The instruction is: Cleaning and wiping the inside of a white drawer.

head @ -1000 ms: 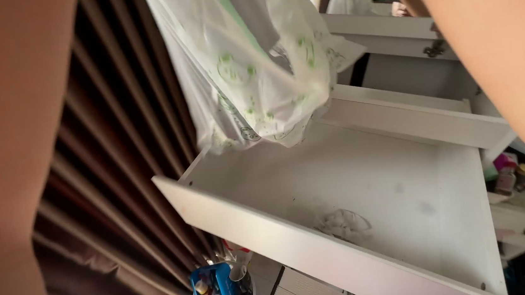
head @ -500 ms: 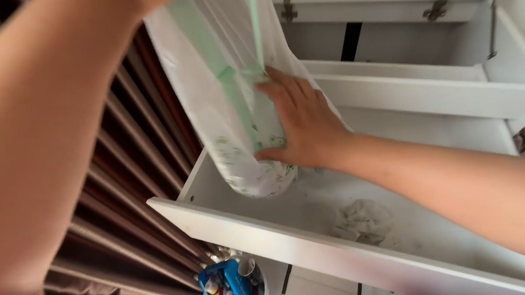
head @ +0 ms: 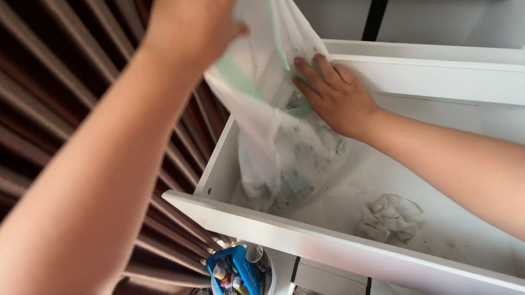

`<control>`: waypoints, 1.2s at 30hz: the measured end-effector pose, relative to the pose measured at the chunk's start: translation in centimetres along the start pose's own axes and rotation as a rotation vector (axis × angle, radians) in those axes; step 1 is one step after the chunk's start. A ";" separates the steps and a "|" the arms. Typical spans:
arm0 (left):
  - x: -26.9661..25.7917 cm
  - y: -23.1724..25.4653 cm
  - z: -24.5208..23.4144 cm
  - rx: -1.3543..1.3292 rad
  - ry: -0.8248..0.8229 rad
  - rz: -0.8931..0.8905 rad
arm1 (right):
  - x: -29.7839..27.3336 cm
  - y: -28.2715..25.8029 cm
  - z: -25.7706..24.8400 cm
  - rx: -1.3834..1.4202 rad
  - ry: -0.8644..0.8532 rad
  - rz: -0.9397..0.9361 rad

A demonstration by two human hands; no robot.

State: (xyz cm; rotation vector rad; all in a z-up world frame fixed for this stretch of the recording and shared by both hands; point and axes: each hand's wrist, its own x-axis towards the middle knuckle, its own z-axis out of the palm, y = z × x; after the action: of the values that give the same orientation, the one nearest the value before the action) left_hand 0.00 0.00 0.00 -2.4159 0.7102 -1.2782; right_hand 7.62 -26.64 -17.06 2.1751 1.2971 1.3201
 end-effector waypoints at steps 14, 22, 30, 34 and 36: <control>-5.6 16.2 -4.9 -0.190 -0.181 -0.553 | 2.0 3.9 -4.5 0.545 -0.356 0.250; -6.5 18.4 -2.5 -0.280 -0.660 -0.754 | -1.8 6.1 -8.1 0.995 -0.627 0.225; -7.3 20.4 -2.2 -0.225 -0.601 -0.871 | -9.5 3.5 -10.2 1.090 -1.050 -0.343; -7.6 21.4 -2.9 -0.220 -0.597 -0.902 | -13.0 0.6 -9.9 1.127 -1.059 -0.397; -7.5 21.6 -3.1 -0.222 -0.586 -0.910 | -14.2 -0.5 -9.3 1.156 -0.996 -0.403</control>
State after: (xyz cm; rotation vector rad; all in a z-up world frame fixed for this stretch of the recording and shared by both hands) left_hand -12.19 -13.79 -13.96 -3.2019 -0.4989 -0.6198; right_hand -2.74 -39.69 -20.33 2.2999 1.9799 -0.8681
